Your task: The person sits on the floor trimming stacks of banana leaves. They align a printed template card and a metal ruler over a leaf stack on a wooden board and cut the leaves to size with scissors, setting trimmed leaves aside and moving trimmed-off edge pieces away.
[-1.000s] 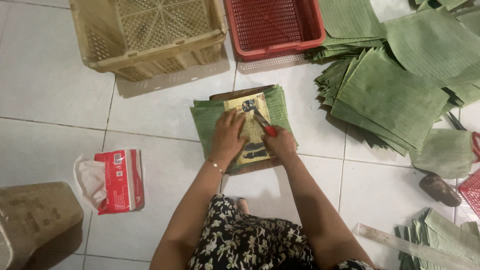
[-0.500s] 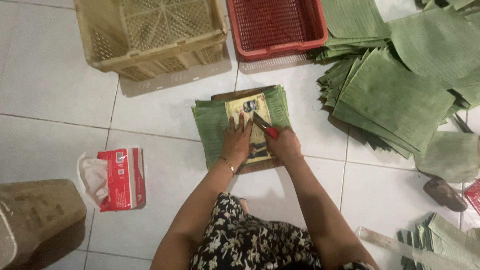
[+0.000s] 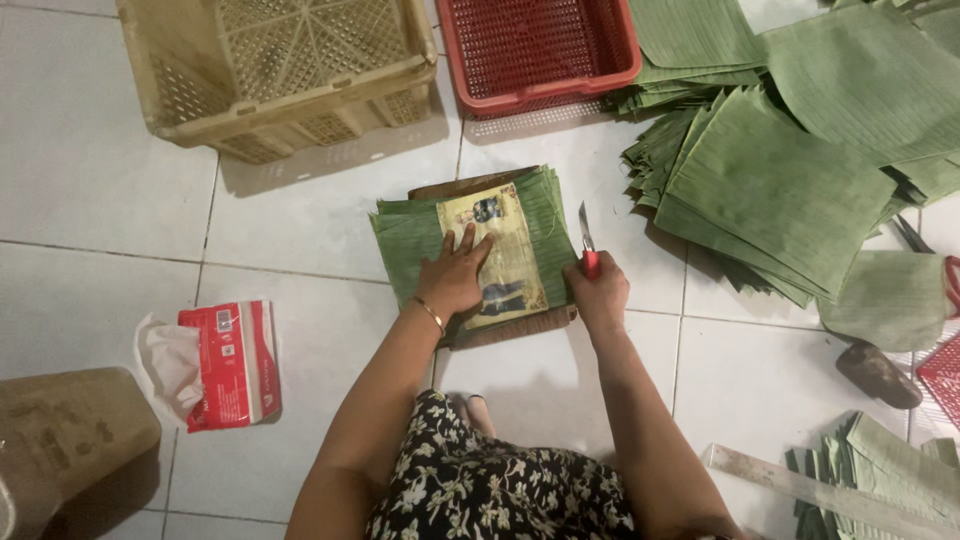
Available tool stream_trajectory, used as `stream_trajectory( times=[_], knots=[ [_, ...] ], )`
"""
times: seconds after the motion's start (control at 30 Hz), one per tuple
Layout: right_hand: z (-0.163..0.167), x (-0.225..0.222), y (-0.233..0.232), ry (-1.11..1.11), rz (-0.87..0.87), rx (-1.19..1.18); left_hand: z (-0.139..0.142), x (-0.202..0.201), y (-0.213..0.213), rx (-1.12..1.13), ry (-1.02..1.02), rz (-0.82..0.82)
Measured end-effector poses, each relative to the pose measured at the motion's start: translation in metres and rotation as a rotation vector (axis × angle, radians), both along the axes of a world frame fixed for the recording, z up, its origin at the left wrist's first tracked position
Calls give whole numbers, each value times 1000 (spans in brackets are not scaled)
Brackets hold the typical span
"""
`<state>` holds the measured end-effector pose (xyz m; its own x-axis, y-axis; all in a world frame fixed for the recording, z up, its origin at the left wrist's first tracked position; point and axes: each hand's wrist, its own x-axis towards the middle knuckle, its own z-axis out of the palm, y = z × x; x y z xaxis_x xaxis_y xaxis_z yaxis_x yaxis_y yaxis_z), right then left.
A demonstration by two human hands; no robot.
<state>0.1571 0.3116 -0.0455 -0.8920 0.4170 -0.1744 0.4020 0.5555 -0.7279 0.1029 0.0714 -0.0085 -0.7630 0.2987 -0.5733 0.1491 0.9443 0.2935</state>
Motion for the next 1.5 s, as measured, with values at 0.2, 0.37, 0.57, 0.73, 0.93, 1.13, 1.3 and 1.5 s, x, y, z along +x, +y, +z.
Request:
stream_trajectory(
  times=[0.2, 0.37, 0.57, 0.73, 0.93, 1.13, 1.3, 1.5],
  knots=[
    [13, -4, -33, -136, 182, 57, 5, 22, 12, -76, 61, 12],
    [17, -5, -58, -160, 224, 138, 1, 27, 10, -26, 139, 27],
    [20, -6, -55, -182, 216, 97, -9, 29, 8, -8, 184, 39],
    [15, -4, -57, -160, 220, 105, -3, 28, 9, -16, 173, 45],
    [-14, -20, -28, -288, 8, -500, 13, 24, 19, -56, 108, 45],
    [-13, -31, 69, 26, -274, -662, 15, 23, 29, -114, 142, -7],
    [14, -29, 75, -123, -180, -378, 8, 21, 32, -95, 70, 37],
    [-5, -33, -14, -297, 285, 13, 21, 18, 30, -83, -18, 65]
  ],
)
